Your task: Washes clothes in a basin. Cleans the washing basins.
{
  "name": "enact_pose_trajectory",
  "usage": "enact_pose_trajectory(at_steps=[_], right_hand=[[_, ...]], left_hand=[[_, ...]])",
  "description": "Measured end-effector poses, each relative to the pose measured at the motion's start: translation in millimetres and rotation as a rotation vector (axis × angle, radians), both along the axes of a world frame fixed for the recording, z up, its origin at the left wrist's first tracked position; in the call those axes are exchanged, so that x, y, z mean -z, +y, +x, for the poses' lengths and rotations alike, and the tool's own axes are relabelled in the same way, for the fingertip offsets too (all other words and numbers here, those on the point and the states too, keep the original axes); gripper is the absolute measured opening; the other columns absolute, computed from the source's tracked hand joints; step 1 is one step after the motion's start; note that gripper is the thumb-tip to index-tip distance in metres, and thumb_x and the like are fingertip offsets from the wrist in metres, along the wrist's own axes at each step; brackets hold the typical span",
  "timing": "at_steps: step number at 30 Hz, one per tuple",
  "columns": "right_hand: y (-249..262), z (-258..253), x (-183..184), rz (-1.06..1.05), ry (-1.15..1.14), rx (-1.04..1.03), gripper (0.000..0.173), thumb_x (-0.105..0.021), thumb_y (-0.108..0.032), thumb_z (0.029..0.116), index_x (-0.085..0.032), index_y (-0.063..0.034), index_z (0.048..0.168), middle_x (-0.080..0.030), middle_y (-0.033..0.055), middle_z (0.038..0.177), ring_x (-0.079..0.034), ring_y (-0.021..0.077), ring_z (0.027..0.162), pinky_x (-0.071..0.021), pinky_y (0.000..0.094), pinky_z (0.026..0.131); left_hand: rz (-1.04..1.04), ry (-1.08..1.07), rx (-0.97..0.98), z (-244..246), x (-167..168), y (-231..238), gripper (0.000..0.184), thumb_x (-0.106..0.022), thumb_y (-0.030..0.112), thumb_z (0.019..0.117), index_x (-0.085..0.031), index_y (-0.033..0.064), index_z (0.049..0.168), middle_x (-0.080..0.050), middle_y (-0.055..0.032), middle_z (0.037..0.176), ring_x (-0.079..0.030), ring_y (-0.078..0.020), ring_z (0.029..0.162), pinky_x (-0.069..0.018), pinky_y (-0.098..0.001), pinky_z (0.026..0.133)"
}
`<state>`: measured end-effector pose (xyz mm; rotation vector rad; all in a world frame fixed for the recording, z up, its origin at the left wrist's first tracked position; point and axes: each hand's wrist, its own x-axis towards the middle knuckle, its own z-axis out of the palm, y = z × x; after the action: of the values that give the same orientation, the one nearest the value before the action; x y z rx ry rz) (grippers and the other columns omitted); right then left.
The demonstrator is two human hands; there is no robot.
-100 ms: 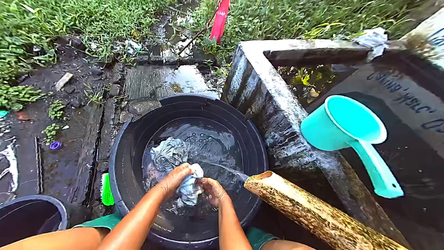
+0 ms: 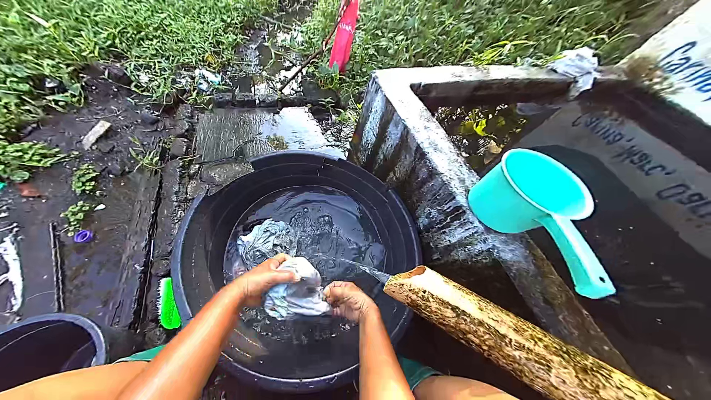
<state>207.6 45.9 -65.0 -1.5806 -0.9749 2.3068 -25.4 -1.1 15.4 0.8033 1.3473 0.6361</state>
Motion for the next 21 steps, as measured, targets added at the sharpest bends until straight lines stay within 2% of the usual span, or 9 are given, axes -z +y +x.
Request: enact_pose_trajectory(at_steps=[2,5,8,11,13,15,17,19,21], right_hand=[[8.4,6.2,-7.4,0.057,-0.12,0.014,0.012,-0.055,-0.004,0.1021,-0.059,0.0021,0.112,-0.058,0.0077,0.088,-0.057,0.0176,0.077,-0.0523,0.037,0.074],[12.9,4.9,7.4,0.273,-0.46,0.064,0.021,-0.064,-0.009,0.0993,-0.067,0.0046,0.115,-0.068,0.0201,0.105,-0.064,0.0277,0.095,-0.0532,0.0451,0.085],[10.8,-7.1,17.7,0.445,-0.749,-0.171,0.034,-0.063,-0.015,0.0977,-0.067,-0.0004,0.128,-0.061,0.0244,0.135,-0.058,0.0357,0.129,-0.0453,0.0502,0.109],[-3.9,-35.2,39.9,0.509,-0.763,-0.444,0.035,-0.059,-0.012,0.0975,-0.067,-0.0029,0.13,-0.057,0.0239,0.143,-0.054,0.0381,0.135,-0.0452,0.053,0.111],[-20.9,-59.5,60.9,0.585,-0.663,-0.698,0.045,-0.063,-0.01,0.0932,-0.065,-0.0101,0.138,-0.051,0.0195,0.152,-0.047,0.039,0.141,-0.0432,0.0585,0.112],[-38.8,-77.9,76.2,0.634,-0.566,-0.948,0.063,-0.069,-0.01,0.0903,-0.054,-0.0173,0.151,-0.037,0.015,0.164,-0.031,0.0415,0.151,-0.031,0.0671,0.117],[-39.6,-73.7,86.2,0.635,-0.541,-1.118,0.071,-0.072,-0.014,0.091,-0.047,-0.0214,0.156,-0.031,0.0107,0.168,-0.021,0.0412,0.156,-0.0113,0.0758,0.119],[-30.4,-52.3,95.6,0.661,-0.599,-1.146,0.064,-0.069,-0.014,0.0918,-0.052,-0.0223,0.153,-0.041,0.0068,0.164,-0.03,0.0382,0.153,-0.0065,0.0756,0.12],[-18.0,-39.8,97.0,0.695,-0.698,-1.046,0.051,-0.056,-0.003,0.0977,-0.059,-0.0189,0.147,-0.049,0.0073,0.158,-0.037,0.0374,0.15,-0.0094,0.0746,0.12]], left_hand=[[-0.033,0.163,0.022,-18.1,7.5,1.7,0.037,-0.065,0.006,0.0976,-0.052,0.0036,0.132,-0.065,-0.0133,0.107,-0.066,-0.0194,0.089,-0.0562,-0.0377,0.081],[-0.032,0.643,0.048,-38.8,47.5,2.0,0.054,-0.072,0.011,0.0963,-0.05,0.0012,0.145,-0.064,-0.031,0.126,-0.064,-0.0443,0.114,-0.0501,-0.0609,0.099],[-0.02,0.963,0.196,-39.6,79.6,-5.8,0.048,-0.065,0.011,0.0972,-0.056,0.0041,0.144,-0.054,-0.0284,0.143,-0.051,-0.0476,0.134,-0.0432,-0.0625,0.11],[-0.002,0.883,0.519,-19.7,117.4,-16.4,0.032,-0.057,0.009,0.1002,-0.068,0.0037,0.13,-0.063,-0.0256,0.133,-0.059,-0.0435,0.128,-0.0461,-0.0609,0.107],[-0.092,0.771,0.64,9.9,138.8,-30.1,0.041,-0.064,0.018,0.0982,-0.064,0.0024,0.136,-0.061,-0.0262,0.139,-0.057,-0.0438,0.131,-0.0441,-0.0623,0.11],[-0.208,0.731,0.704,41.9,151.5,-46.4,0.061,-0.074,0.029,0.0926,-0.056,-0.002,0.142,-0.051,-0.0274,0.149,-0.048,-0.0448,0.14,-0.0394,-0.0627,0.114],[-0.302,0.74,0.799,54.1,154.5,-47.1,0.068,-0.075,0.035,0.0915,-0.054,-0.0016,0.145,-0.045,-0.0267,0.155,-0.043,-0.0462,0.143,-0.0355,-0.0664,0.115],[-0.31,0.821,0.827,41.1,157.7,-43.5,0.06,-0.07,0.029,0.095,-0.053,0.0036,0.146,-0.047,-0.0255,0.154,-0.045,-0.0469,0.141,-0.0374,-0.0691,0.112],[-0.239,0.953,0.753,22.0,160.0,-35.8,0.044,-0.058,0.012,0.0993,-0.057,0.0018,0.142,-0.054,-0.0254,0.148,-0.05,-0.0465,0.138,-0.0367,-0.068,0.112]])
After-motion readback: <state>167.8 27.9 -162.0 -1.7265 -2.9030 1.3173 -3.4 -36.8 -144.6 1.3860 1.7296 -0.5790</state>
